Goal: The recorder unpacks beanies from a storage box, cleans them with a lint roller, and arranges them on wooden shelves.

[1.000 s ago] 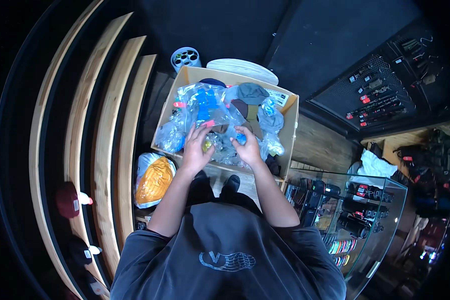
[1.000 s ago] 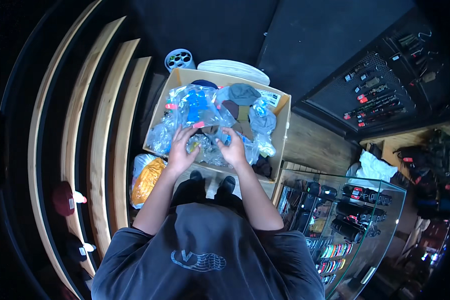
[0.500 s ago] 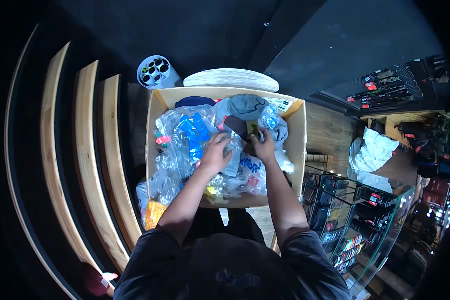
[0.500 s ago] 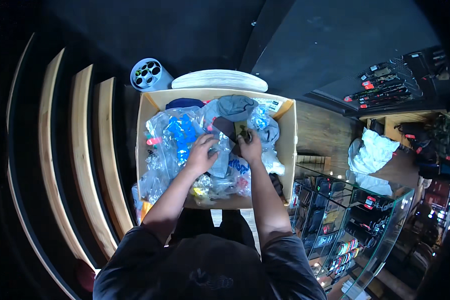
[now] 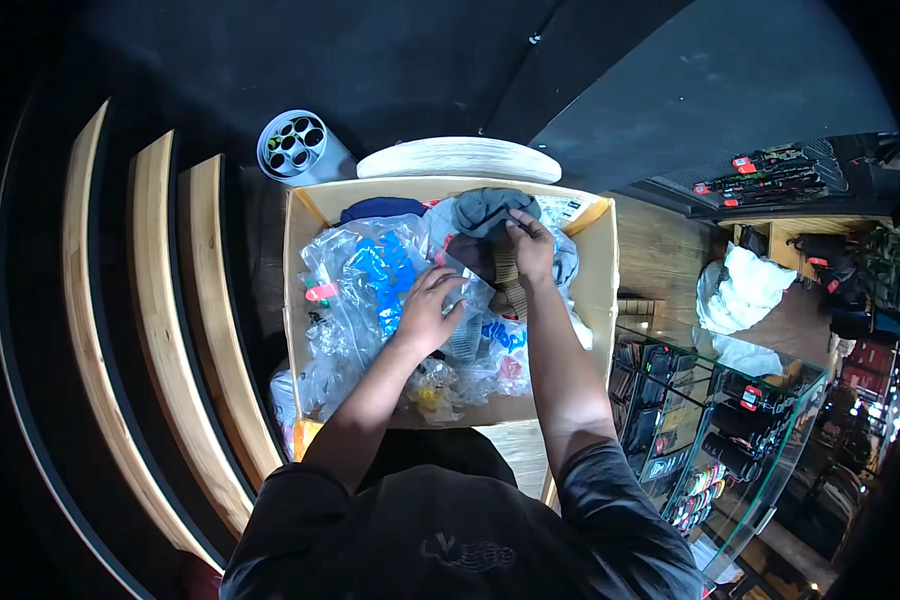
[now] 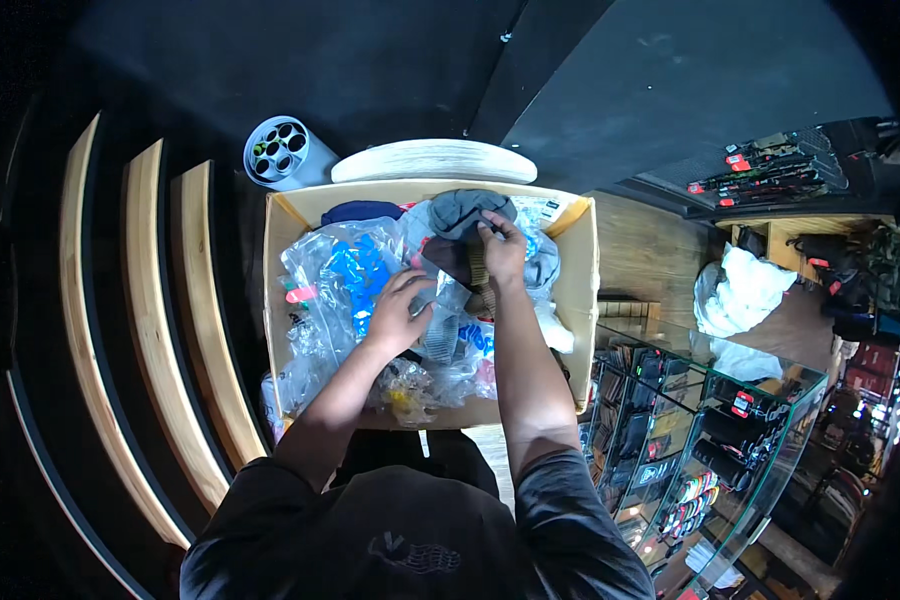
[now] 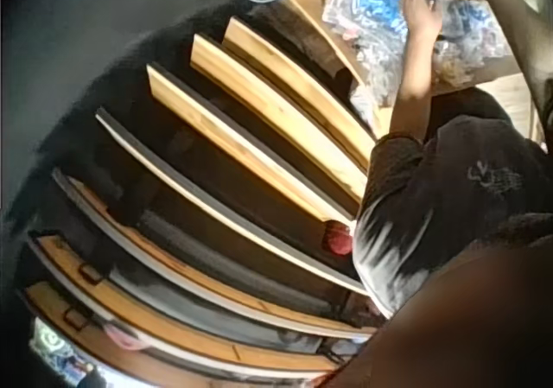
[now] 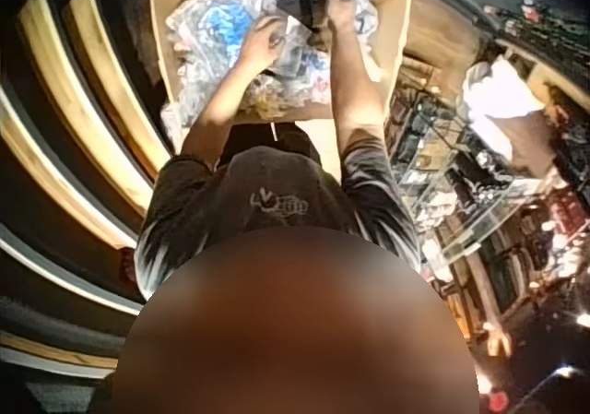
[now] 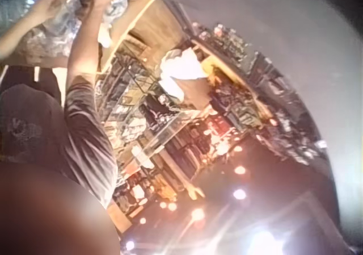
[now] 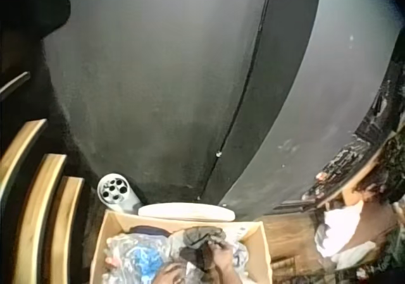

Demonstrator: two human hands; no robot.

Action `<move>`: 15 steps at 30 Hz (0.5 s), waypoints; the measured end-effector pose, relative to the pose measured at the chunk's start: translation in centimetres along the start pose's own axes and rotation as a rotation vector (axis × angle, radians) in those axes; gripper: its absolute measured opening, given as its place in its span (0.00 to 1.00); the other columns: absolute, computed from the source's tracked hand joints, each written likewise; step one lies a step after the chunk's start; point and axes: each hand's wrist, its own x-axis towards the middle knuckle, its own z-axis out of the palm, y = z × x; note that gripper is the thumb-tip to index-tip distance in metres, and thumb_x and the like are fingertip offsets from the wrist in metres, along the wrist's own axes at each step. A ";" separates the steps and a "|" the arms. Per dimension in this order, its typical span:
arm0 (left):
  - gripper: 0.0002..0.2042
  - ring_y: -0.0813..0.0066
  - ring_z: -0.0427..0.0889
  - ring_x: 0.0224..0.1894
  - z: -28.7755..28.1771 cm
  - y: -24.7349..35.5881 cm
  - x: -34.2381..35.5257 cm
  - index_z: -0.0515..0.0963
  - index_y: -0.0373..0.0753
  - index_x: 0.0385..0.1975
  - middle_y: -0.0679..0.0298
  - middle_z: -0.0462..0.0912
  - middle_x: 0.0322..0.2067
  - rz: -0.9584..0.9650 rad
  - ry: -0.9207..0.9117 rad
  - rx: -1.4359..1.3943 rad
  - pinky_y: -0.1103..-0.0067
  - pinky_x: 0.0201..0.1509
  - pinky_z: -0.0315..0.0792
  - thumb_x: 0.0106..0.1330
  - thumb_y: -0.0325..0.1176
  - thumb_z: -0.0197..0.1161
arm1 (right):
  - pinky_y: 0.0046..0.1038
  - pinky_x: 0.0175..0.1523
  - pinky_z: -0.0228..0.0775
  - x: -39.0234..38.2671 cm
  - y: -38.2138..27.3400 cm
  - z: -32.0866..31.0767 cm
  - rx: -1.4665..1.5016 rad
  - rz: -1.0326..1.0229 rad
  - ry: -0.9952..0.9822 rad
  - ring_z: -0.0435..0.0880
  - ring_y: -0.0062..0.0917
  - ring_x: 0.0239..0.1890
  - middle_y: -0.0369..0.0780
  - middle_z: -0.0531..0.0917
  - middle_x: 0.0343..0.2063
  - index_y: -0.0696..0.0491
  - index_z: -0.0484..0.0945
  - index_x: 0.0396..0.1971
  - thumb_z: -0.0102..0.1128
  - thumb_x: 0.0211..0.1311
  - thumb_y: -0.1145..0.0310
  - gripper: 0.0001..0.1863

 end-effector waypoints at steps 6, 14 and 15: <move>0.45 0.41 0.70 0.78 -1.0 6.4 -1.8 0.67 0.43 0.80 0.43 0.66 0.75 -0.025 0.221 -0.029 0.57 0.80 0.68 0.59 0.25 0.78 | 0.24 0.62 0.76 -10.8 -11.5 0.6 0.199 -0.018 -0.187 0.84 0.17 0.52 0.34 0.90 0.50 0.58 0.87 0.62 0.67 0.77 0.76 0.17; 0.42 0.41 0.71 0.75 -1.3 16.9 -5.7 0.75 0.44 0.74 0.45 0.69 0.74 0.099 0.628 0.075 0.53 0.80 0.64 0.53 0.29 0.78 | 0.26 0.64 0.76 -25.3 -17.1 -7.5 -0.075 -0.387 -0.423 0.82 0.17 0.55 0.38 0.79 0.64 0.52 0.84 0.68 0.66 0.73 0.83 0.26; 0.39 0.43 0.73 0.71 -1.2 17.8 -6.7 0.78 0.43 0.72 0.47 0.72 0.71 0.121 0.674 0.135 0.53 0.77 0.65 0.53 0.30 0.77 | 0.28 0.66 0.76 -26.5 -17.6 -8.5 -0.130 -0.461 -0.402 0.84 0.22 0.58 0.41 0.81 0.65 0.52 0.85 0.68 0.66 0.72 0.82 0.26</move>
